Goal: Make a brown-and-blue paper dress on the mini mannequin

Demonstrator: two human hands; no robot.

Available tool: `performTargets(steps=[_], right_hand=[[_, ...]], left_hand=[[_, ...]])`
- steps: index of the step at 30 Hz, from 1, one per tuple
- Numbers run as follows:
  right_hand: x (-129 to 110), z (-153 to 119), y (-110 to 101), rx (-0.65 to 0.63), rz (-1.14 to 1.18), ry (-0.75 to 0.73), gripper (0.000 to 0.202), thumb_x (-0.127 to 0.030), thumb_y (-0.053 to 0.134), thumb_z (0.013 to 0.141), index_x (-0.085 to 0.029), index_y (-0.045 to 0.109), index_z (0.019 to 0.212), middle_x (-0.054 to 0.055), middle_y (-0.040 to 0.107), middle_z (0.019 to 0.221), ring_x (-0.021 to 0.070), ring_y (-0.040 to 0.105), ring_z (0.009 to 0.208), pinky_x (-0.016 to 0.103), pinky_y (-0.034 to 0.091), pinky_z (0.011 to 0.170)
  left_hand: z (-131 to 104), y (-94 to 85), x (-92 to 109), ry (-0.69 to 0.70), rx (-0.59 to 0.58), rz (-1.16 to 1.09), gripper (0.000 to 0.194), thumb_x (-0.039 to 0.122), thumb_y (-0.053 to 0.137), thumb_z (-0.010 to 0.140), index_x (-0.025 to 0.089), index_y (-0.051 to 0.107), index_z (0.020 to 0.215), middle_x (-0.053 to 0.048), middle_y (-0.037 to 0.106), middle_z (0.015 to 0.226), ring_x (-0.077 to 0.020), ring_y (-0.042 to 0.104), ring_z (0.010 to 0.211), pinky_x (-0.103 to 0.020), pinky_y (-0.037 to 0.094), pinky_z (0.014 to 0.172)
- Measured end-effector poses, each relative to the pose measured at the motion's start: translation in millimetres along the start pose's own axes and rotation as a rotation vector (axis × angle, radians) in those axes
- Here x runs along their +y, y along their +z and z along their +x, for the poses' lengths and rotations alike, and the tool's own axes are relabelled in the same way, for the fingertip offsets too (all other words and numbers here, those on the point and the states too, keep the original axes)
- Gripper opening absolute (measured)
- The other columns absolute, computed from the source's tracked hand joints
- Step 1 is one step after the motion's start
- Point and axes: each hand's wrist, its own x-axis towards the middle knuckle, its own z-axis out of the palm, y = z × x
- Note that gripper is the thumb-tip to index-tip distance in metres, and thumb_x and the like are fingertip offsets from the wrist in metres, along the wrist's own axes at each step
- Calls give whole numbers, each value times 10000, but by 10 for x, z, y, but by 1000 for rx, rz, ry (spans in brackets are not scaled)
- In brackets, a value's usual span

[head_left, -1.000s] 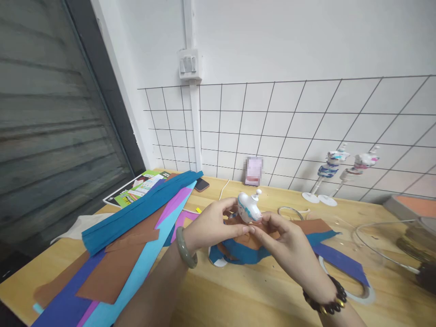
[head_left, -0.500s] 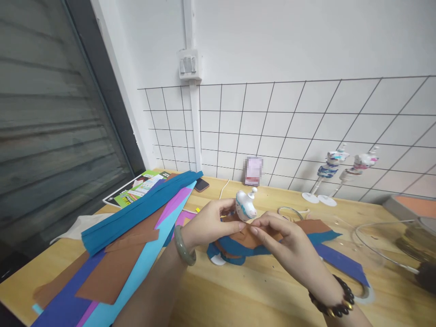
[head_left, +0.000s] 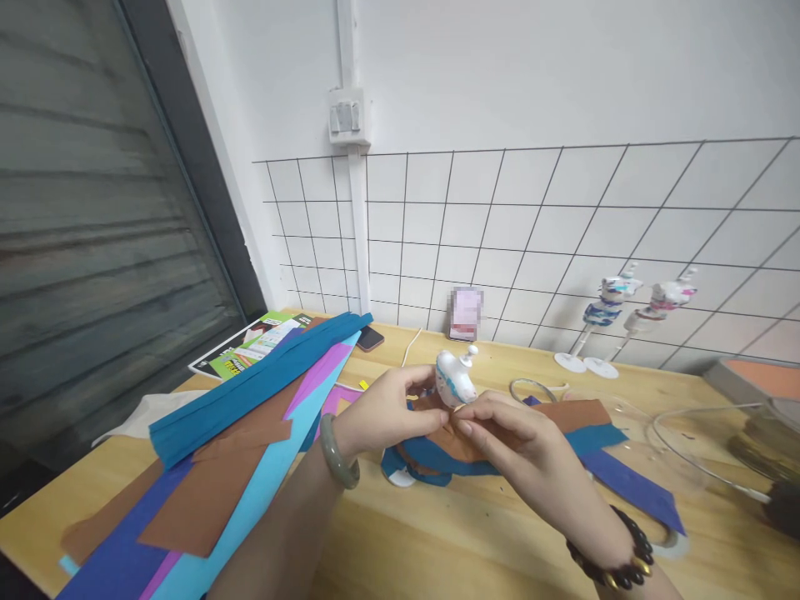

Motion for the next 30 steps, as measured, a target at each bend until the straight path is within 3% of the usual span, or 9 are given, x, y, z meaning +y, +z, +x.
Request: performTargets(steps=[12,25,30], right_hand=[[26,36,53,148,-87,35,103,-303,593,838,-233,650,787,-16,692,747,136,613,676,213,478,607],[59,37,83,180,-141,-34,87,-285,577,856,-235,624,802,-16,667,740,130,590,664,213,452,604],[75,26,98,192,-144,-53,75,-270,569,861,-232,614,814,-6,665,747,140,593,676,231,459,622]], left_hand=[[-14,-10,16,-20,-19,48,233,165,576,754,158,631,980,-45,659,976,-202,586,935,-312,451,828],[-13,-5,25,-15,-30,81,267,130,530,773,173,627,1018,-33,658,988,-198,586,946,-302,453,820],[-29,16,40,-34,-8,61,238,283,607,787,166,630,992,-54,665,984,-215,595,944,-328,460,829]])
